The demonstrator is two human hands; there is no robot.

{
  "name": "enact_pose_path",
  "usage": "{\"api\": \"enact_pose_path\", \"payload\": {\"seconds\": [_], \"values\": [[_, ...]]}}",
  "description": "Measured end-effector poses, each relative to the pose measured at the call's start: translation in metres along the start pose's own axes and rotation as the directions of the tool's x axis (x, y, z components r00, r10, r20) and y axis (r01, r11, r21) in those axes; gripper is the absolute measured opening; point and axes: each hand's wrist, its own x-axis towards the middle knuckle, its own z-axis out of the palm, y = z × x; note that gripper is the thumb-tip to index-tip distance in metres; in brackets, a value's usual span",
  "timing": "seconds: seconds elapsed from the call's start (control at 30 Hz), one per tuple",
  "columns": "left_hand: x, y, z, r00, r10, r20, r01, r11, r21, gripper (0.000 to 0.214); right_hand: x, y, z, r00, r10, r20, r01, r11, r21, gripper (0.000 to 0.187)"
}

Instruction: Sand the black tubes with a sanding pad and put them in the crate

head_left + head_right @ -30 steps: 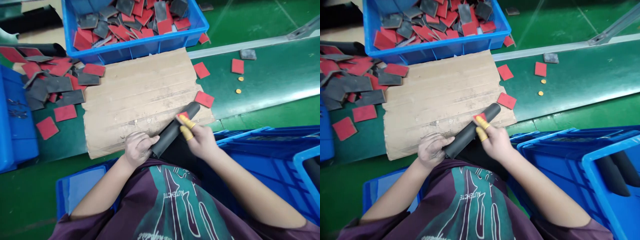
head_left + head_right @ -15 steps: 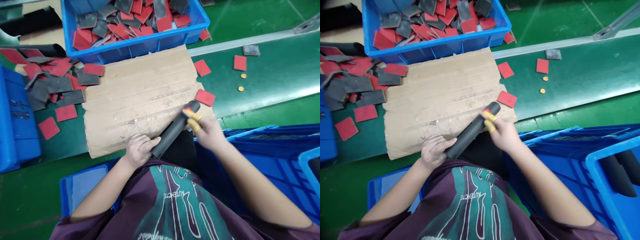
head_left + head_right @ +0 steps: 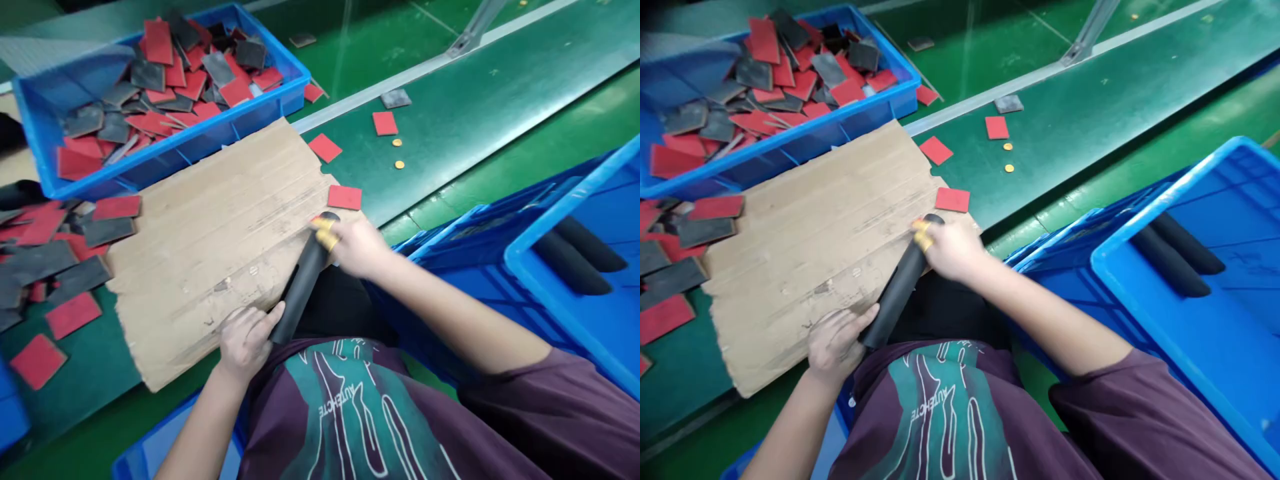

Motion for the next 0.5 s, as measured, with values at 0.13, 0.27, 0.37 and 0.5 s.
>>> {"api": "enact_pose_path", "payload": {"seconds": [0.13, 0.27, 0.37, 0.5], "values": [[0.001, -0.003, -0.001, 1.0, -0.005, 0.001, 0.005, 1.0, 0.011, 0.047, 0.001, -0.003, -0.005, 0.998, -0.011, 0.064, 0.011, 1.0, -0.002, 0.039], [-0.005, -0.001, -0.002, 0.975, -0.215, 0.058, 0.218, 0.975, -0.047, 0.053, 0.025, 0.024, -0.015, 0.988, 0.152, -0.035, -0.152, 0.988, -0.01, 0.034], [-0.008, -0.001, -0.004, 0.824, -0.546, 0.154, 0.566, 0.772, -0.289, 0.05, 0.027, 0.045, -0.013, 0.991, 0.13, -0.035, -0.12, 0.969, 0.218, 0.038], [-0.003, -0.005, -0.011, 0.53, -0.797, 0.29, 0.751, 0.282, -0.598, 0.014, 0.004, 0.05, -0.001, 0.998, 0.04, -0.046, -0.022, 0.939, 0.342, 0.054]]}}
